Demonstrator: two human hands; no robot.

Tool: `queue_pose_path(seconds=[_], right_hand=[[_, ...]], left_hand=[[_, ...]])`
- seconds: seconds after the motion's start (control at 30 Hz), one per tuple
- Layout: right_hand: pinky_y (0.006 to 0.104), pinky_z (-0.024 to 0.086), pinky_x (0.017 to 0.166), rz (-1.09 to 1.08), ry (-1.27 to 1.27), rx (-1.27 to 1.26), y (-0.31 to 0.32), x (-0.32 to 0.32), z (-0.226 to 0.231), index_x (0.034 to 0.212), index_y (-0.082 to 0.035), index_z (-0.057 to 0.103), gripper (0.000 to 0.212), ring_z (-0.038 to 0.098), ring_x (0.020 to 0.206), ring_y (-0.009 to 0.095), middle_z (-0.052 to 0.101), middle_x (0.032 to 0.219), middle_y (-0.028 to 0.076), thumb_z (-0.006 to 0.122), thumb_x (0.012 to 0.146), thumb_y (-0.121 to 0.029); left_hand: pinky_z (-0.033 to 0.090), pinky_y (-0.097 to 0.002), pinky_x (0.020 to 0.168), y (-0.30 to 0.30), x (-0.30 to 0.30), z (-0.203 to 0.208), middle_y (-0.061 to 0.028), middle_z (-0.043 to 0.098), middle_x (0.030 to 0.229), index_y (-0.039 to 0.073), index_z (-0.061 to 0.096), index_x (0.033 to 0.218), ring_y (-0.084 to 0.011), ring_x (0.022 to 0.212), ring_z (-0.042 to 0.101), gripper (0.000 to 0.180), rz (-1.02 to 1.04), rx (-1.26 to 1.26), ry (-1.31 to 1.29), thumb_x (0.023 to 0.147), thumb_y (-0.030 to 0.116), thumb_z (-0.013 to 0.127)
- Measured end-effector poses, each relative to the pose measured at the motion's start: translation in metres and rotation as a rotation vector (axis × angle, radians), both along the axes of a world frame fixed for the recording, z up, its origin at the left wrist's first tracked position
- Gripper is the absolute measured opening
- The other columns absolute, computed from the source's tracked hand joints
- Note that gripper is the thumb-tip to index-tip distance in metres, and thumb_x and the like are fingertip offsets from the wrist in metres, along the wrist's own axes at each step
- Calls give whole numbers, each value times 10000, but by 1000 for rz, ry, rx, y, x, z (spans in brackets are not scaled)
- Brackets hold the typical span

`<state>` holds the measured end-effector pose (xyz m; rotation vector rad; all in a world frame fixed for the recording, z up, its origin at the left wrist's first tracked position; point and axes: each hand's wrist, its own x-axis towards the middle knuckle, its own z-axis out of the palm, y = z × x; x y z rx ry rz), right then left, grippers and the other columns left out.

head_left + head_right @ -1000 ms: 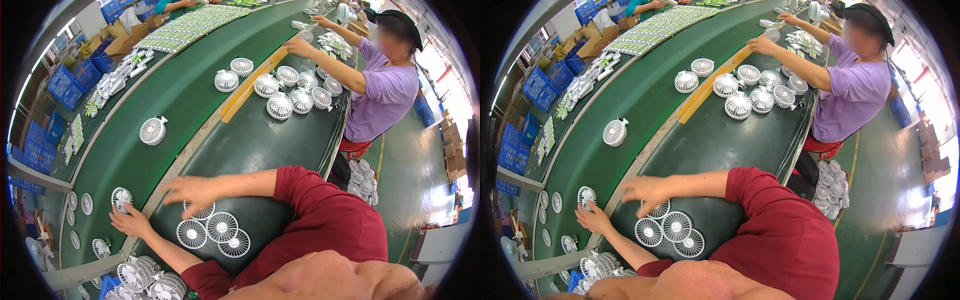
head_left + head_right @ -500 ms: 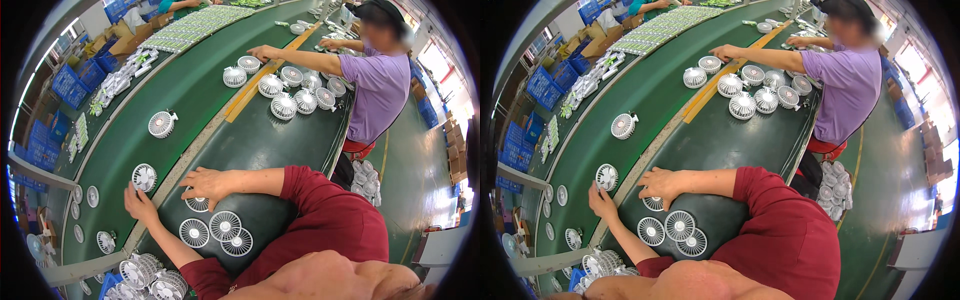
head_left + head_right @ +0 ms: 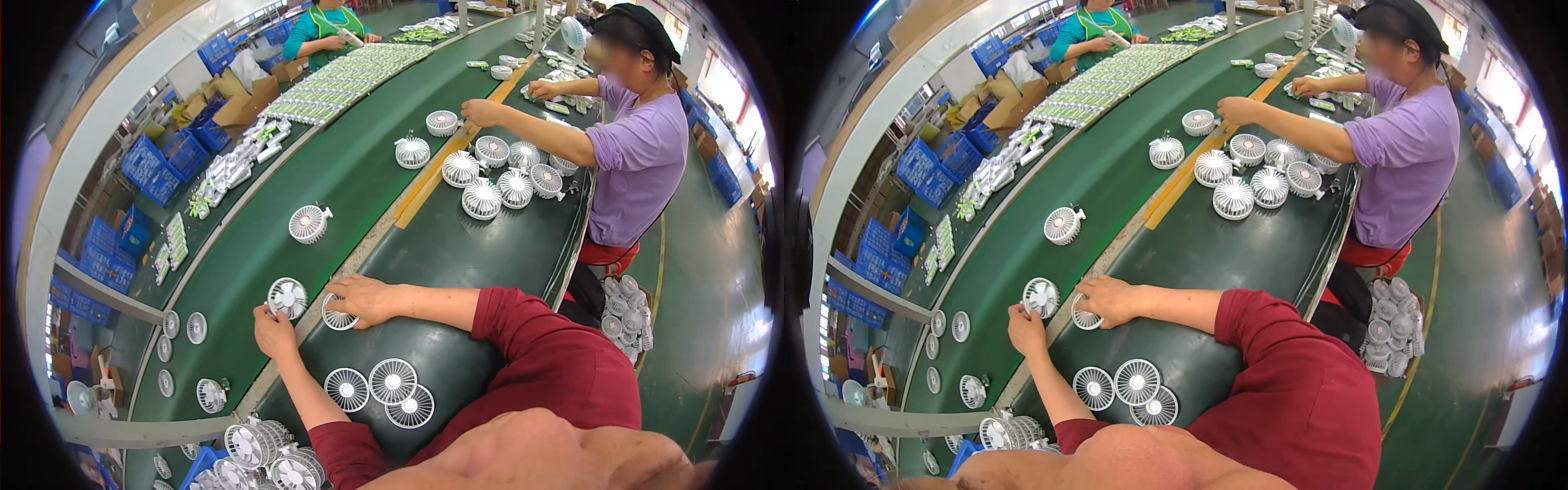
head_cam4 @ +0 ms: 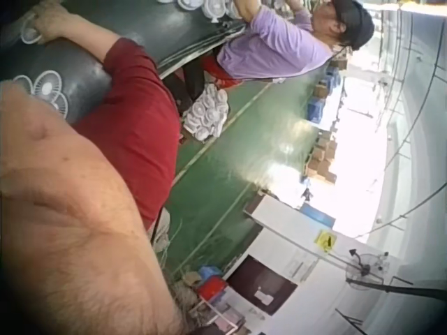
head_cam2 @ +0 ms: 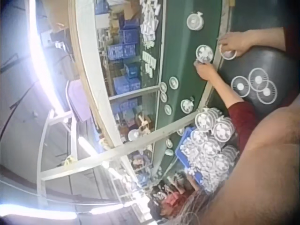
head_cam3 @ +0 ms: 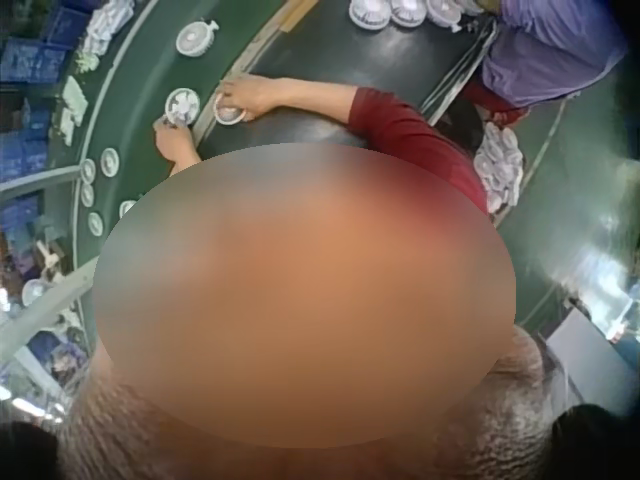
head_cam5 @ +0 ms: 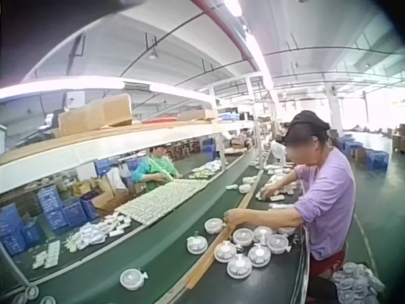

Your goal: The person assembles small portable fans along a conveyor belt, gathering parts from the belt, inserting internal components and fan blades into the housings by hand, and pressing on the front fan covers.

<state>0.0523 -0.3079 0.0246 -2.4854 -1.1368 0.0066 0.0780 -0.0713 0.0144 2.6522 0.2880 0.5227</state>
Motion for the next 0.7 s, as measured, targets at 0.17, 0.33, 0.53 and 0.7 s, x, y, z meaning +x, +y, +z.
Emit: queue_pose_path(seconds=[0.17, 0.33, 0.53, 0.7], right_hand=[[423, 401, 979, 21, -5, 272, -2, 23, -8, 1070, -18, 639, 350, 526, 1142, 347, 587, 1174, 197, 698, 773, -193], [420, 454, 873, -128, 138, 555, 7, 25, 15, 1025, 4, 646, 309, 589, 993, 347, 635, 1052, 178, 658, 841, -243], [378, 508, 801, -237, 319, 771, 27, 22, 28, 1102, 19, 598, 397, 654, 914, 291, 658, 1006, 181, 672, 834, -264], [383, 521, 793, -211, 518, 1019, 42, 9, 45, 1193, -24, 551, 450, 647, 898, 320, 645, 1029, 170, 685, 809, -216]], left_hand=[[499, -443, 698, -11, 12, -8, -174, 676, 837, 50, 542, 1030, -355, 804, 654, 259, -39, 75, -26, 791, 99, 630], [489, -479, 710, -17, 20, -12, -185, 669, 826, 42, 524, 982, -382, 807, 645, 213, -79, -120, -41, 798, 96, 617], [490, -465, 711, -37, 5, -2, -228, 637, 918, 17, 443, 1017, -386, 836, 641, 142, -61, -217, -198, 924, 100, 512], [527, -365, 770, -27, -29, -7, -165, 622, 1075, -43, 495, 1165, -240, 956, 635, 291, -86, -930, -346, 973, 176, 478]])
